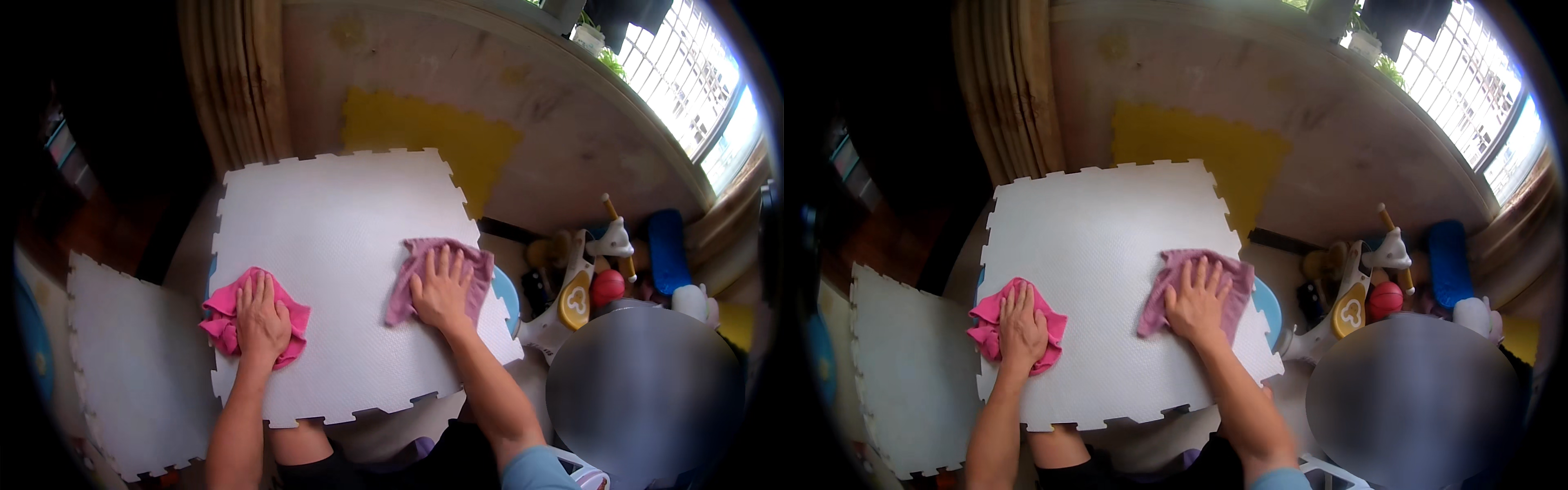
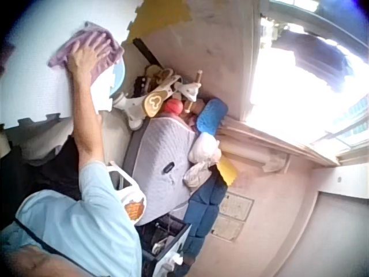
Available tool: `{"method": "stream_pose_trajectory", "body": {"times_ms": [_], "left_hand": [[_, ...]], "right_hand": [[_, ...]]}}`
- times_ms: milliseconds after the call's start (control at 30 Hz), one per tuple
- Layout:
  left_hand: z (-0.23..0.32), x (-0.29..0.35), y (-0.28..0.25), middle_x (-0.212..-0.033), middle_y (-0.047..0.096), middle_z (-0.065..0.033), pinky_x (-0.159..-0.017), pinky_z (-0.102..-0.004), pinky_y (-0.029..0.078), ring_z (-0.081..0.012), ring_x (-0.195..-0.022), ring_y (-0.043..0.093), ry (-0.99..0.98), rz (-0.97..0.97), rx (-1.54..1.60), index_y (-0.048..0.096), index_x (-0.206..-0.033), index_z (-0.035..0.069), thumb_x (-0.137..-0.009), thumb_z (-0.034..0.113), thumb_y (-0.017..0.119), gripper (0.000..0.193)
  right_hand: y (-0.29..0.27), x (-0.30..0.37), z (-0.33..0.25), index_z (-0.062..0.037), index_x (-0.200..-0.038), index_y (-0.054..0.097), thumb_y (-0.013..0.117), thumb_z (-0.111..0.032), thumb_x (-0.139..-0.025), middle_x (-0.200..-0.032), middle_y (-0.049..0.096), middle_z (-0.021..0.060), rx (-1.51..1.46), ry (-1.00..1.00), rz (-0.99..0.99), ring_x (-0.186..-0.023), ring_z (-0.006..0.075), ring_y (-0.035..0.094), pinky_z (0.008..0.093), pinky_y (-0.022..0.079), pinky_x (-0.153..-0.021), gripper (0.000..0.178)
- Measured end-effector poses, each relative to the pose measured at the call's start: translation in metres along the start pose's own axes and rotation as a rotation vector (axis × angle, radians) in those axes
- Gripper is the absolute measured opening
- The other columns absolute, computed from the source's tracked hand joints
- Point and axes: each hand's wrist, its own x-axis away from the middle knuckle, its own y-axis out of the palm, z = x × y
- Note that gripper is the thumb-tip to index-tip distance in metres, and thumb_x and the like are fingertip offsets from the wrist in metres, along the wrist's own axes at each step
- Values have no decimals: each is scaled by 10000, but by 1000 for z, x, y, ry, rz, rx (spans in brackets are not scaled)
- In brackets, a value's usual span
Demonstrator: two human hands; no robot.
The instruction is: The person wipes white interlocking foam mats with pink and purple cloths. They repeatedly lift each mat, wipe its surface, and place it back down on the floor.
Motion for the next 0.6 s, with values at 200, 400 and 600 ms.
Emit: {"method": "stream_pose_trajectory", "body": {"times_ms": [200,400,600], "left_hand": [[6,-1,-11,-1675,333,-147,-1296,-517,112,-352,-1557,265,-35,-78,48,364,-1586,-6,-1016,373,512,700],[8,1,-14,-1679,324,-152,-1295,-525,92,-342,-1565,252,-7,-73,29,362,-1585,-12,-1020,363,500,692],[9,-6,-14,-1680,321,-154,-1294,-525,90,-347,-1567,247,12,-107,31,358,-1588,-13,-1026,332,476,670]], "right_hand": [[-41,85,-67,-136,-1611,371,438,-525,-1016,-1701,215,228,3,-523,-363,-1569,502,118,752,96,-1195,714],[-35,71,32,-5,-1626,275,535,-507,-961,-1695,127,310,52,-26,-297,-1567,535,52,681,47,-1229,872],[-2,-2,-96,-49,-1619,317,534,-347,-906,-1710,187,225,109,-410,-280,-1582,476,113,730,118,-1202,802]]}}
